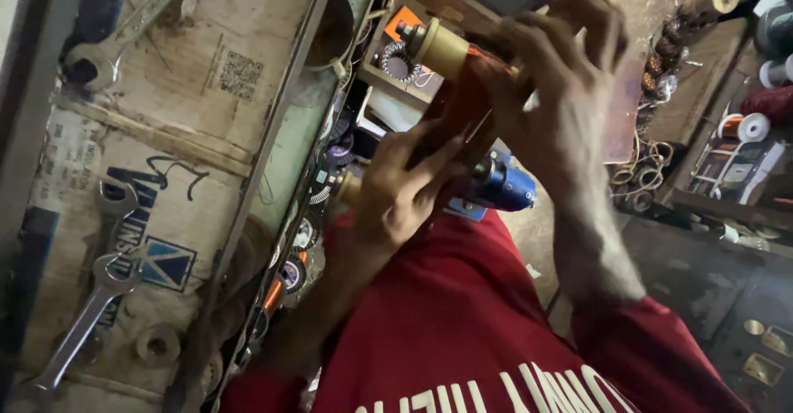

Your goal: The person operates a manual wire-winding machine, turning a crank to wind copper wire onto a cylindrical bobbin mounted between two wooden supports. The person repeatedly guides the wire with their fingers to ensure even layering as the bobbin rotates.

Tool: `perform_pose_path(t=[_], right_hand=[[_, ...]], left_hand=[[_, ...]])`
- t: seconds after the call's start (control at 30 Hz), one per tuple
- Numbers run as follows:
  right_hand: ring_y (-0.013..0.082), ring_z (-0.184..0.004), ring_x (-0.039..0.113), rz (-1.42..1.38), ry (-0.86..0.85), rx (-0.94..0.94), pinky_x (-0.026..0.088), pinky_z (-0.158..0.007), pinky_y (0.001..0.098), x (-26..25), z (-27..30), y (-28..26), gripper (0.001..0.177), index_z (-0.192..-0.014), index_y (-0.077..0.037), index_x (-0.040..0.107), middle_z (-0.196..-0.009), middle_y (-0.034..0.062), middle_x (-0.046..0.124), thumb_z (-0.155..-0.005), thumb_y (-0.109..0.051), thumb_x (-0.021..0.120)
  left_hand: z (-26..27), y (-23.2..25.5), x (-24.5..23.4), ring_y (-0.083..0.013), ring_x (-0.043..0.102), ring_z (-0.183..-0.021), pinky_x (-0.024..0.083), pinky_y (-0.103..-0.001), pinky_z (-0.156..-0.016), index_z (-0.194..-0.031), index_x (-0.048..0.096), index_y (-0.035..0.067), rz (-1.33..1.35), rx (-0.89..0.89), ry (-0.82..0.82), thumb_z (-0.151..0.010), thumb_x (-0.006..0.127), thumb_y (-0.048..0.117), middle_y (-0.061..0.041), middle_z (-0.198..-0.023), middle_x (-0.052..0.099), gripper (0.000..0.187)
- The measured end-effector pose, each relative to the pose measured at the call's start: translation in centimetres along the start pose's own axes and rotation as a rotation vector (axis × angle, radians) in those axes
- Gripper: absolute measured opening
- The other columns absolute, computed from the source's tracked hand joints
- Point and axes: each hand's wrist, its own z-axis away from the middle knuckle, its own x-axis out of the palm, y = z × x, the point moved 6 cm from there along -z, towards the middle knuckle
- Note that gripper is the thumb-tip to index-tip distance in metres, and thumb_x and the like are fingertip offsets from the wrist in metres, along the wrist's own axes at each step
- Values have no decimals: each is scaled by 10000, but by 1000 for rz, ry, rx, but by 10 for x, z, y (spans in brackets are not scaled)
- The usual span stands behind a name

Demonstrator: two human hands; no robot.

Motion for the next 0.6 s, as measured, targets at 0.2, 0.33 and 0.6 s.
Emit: perform_pose_path(t=[0.2, 0.33, 0.6], right_hand=[[410, -1461, 356, -12, -109, 14, 222, -1257, 511, 36, -21, 2, 188, -1251, -139, 750, -1285, 76, 748, -1093, -208, 674], [409, -1483, 326, 30, -121, -12, 132, -1232, 615, 36, -19, 1, 206, -1277, -142, 736, -1292, 51, 742, -1127, -216, 616], [395, -1412, 366, -57, -134, -39, 230, -1113, 701, 55, -13, 21, 275, -1179, -56, 747, -1291, 90, 716, -1091, -227, 551]], left_hand=[[48, -38, -40, -338, 545, -1346, 468, -434, -1139, -1442, 481, 87, -17, -172, 152, -982, 740, 176, -150, -1486, 519, 535], [135, -93, 7, -266, 525, -1109, 479, -438, -943, -1594, 359, 79, 794, -964, 148, -928, 713, 167, -147, -1309, 513, 759], [206, -117, 35, -251, 409, -1384, 332, -371, -1142, -1502, 394, -15, 475, -926, -283, -1091, 364, 505, -145, -1490, 455, 663]])
